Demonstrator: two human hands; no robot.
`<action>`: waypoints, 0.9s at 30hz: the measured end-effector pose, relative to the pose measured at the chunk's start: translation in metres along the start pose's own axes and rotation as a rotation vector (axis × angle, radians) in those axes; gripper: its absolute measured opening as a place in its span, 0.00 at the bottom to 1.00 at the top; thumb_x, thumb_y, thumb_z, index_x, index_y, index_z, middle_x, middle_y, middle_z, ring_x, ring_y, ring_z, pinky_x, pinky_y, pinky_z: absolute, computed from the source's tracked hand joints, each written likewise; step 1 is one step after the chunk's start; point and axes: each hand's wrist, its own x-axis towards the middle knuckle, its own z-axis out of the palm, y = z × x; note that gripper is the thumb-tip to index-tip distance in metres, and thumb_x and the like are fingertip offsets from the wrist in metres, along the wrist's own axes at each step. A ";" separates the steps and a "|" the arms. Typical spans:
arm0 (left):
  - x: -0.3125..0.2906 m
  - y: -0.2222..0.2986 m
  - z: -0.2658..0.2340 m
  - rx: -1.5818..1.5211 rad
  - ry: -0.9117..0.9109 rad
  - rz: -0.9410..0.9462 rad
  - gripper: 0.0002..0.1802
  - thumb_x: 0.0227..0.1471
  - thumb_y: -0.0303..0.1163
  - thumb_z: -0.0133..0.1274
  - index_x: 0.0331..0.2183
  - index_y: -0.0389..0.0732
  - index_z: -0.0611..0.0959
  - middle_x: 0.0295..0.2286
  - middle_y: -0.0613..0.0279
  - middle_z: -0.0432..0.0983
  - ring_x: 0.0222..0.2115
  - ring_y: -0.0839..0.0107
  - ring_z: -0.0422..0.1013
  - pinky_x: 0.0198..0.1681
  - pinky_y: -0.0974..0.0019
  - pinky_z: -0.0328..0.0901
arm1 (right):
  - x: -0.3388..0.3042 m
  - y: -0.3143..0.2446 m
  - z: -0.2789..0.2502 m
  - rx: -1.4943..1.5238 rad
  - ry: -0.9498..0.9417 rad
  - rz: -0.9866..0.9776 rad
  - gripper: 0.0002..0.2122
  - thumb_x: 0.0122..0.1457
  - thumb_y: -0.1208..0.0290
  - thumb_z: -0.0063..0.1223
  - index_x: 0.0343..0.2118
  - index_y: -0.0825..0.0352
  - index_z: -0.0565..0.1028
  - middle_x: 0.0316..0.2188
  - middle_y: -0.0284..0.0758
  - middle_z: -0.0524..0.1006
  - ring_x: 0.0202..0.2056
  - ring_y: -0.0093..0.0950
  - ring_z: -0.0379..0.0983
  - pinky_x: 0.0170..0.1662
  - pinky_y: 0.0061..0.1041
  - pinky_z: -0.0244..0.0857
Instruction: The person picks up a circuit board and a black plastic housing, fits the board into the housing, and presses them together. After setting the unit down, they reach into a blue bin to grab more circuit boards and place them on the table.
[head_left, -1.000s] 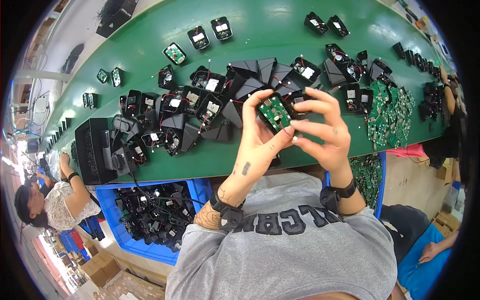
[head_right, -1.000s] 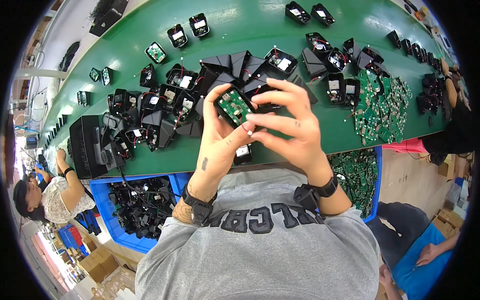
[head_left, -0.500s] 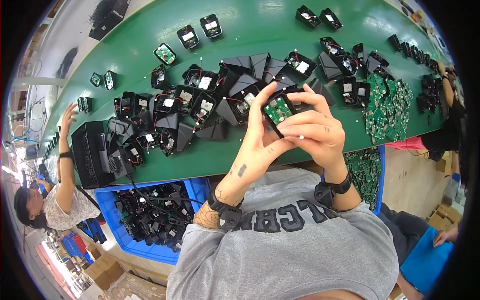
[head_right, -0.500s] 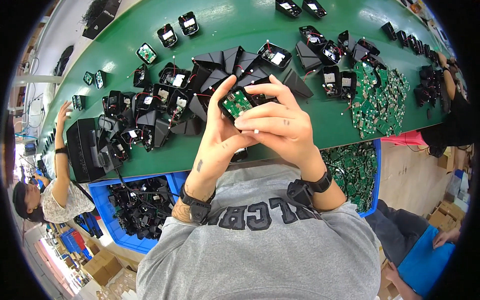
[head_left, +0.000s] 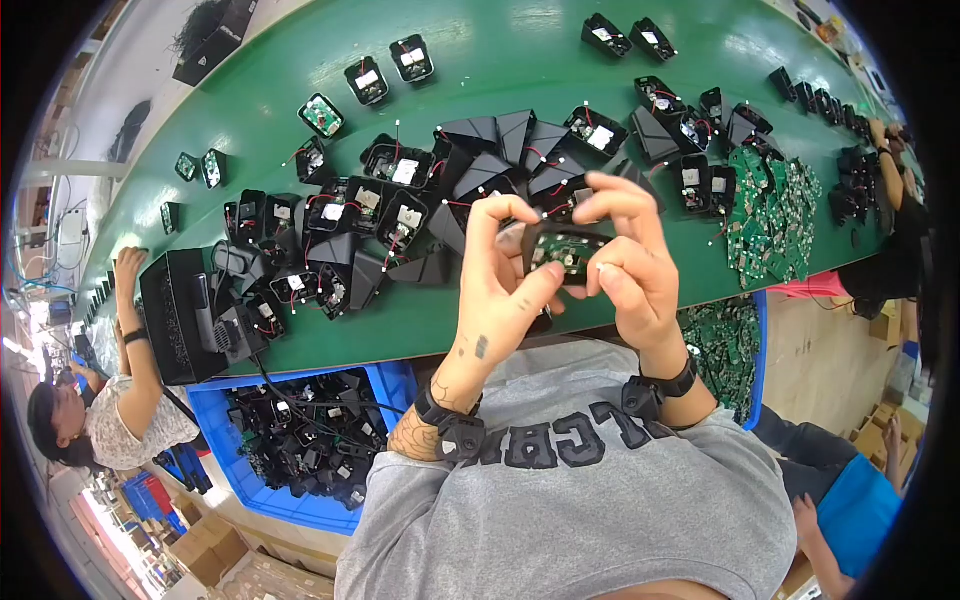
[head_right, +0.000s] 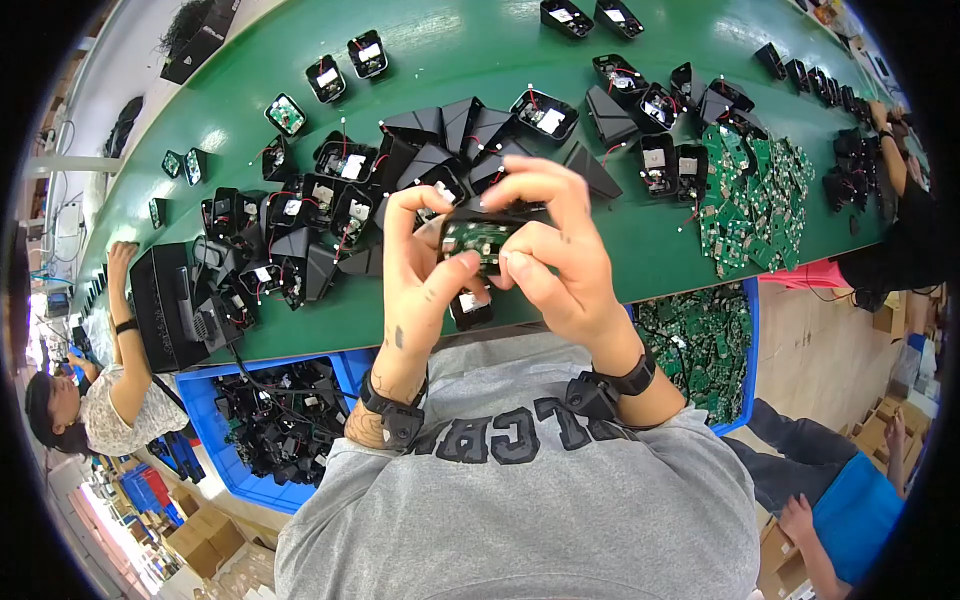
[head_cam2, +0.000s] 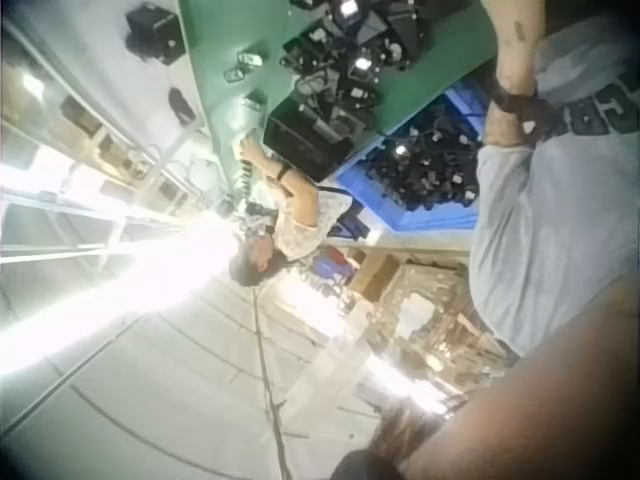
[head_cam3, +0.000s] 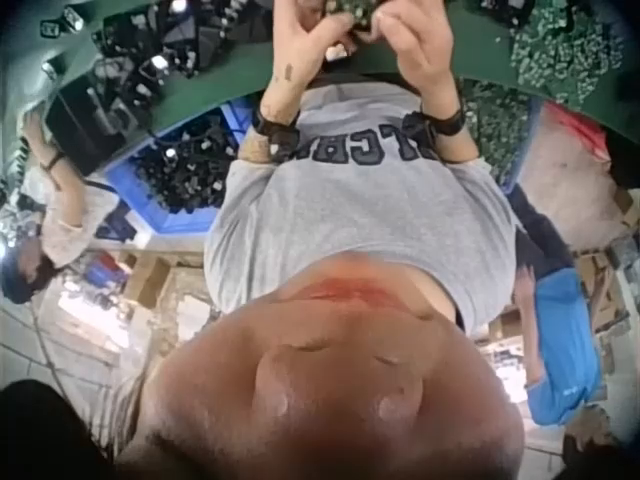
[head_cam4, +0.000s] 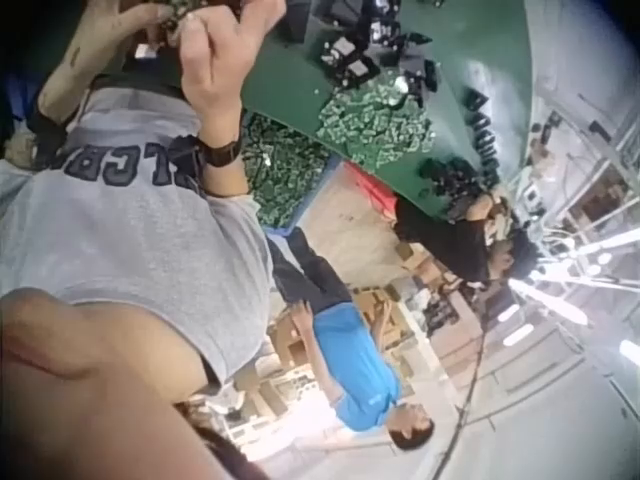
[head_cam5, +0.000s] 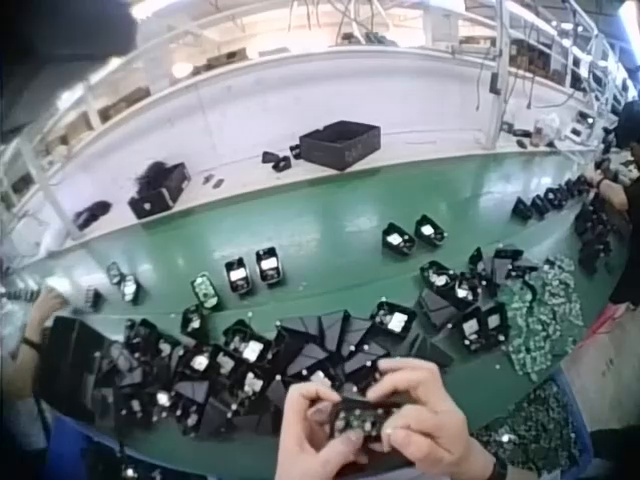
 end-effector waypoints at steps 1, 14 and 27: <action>-0.001 0.001 0.002 -0.050 0.021 0.013 0.28 0.48 0.18 0.51 0.50 0.42 0.61 0.38 0.56 0.72 0.33 0.72 0.75 0.28 0.75 0.72 | -0.002 0.001 -0.002 -0.039 -0.007 0.034 0.10 0.52 0.69 0.47 0.16 0.66 0.70 0.49 0.44 0.70 0.61 0.43 0.51 0.60 0.47 0.48; -0.005 0.003 0.009 0.570 0.102 0.327 0.24 0.41 0.19 0.56 0.45 0.35 0.77 0.39 0.56 0.77 0.33 0.75 0.77 0.35 0.73 0.73 | 0.012 -0.010 -0.001 -0.334 -0.082 -0.018 0.03 0.36 0.78 0.49 0.11 0.69 0.71 0.49 0.38 0.74 0.60 0.46 0.55 0.58 0.43 0.53; -0.005 0.002 0.009 0.386 0.171 0.360 0.22 0.46 0.18 0.55 0.46 0.33 0.73 0.39 0.55 0.76 0.36 0.73 0.76 0.38 0.71 0.73 | 0.008 -0.007 0.004 -0.262 0.070 -0.036 0.02 0.44 0.74 0.54 0.20 0.65 0.76 0.47 0.40 0.75 0.57 0.44 0.61 0.60 0.47 0.50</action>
